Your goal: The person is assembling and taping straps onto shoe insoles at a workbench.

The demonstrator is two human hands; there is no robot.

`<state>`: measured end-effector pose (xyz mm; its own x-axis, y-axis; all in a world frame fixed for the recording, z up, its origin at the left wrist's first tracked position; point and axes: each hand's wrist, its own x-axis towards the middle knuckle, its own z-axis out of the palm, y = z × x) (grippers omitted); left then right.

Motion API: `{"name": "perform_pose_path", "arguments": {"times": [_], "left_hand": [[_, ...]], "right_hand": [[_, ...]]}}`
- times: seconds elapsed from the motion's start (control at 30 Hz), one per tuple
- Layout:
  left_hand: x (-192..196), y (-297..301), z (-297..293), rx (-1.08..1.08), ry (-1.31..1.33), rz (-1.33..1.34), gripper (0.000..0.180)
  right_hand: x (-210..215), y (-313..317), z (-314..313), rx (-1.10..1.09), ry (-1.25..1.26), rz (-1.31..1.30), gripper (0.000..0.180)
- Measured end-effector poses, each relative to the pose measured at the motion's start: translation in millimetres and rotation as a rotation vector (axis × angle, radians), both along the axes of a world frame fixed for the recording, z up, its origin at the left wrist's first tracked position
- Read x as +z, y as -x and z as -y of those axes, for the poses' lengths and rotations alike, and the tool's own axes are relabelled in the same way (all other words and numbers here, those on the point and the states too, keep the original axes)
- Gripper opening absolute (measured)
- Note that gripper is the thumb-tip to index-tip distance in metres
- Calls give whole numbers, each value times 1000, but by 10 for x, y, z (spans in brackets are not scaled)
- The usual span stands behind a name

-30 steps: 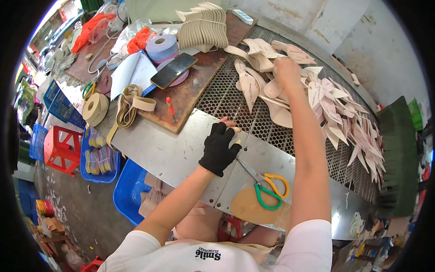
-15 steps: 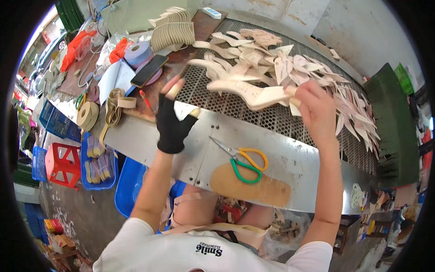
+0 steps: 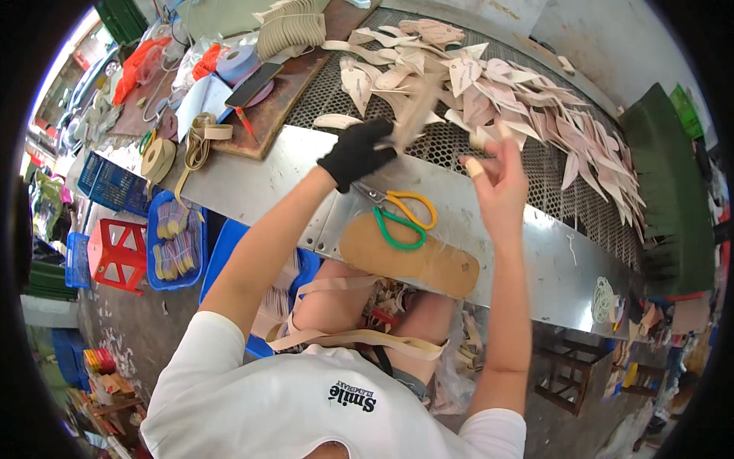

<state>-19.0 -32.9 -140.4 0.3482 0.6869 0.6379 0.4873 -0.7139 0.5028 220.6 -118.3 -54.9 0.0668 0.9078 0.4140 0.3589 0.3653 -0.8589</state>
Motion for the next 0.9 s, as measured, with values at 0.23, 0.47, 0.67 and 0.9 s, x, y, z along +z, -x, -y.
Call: {"name": "perform_pose_path", "arguments": {"times": [0.23, 0.47, 0.67, 0.9], "left_hand": [[454, 51, -89, 87, 354, 244, 34], [619, 376, -53, 157, 464, 440, 33], [611, 335, 236, 99, 517, 320, 34], [376, 506, 354, 117, 356, 565, 36]], "right_hand": [[-974, 238, 393, 99, -75, 648, 34], [-945, -844, 370, -43, 78, 729, 32], [-545, 325, 77, -3, 420, -170, 47], [-776, 844, -706, 9, 435, -478, 35]]}}
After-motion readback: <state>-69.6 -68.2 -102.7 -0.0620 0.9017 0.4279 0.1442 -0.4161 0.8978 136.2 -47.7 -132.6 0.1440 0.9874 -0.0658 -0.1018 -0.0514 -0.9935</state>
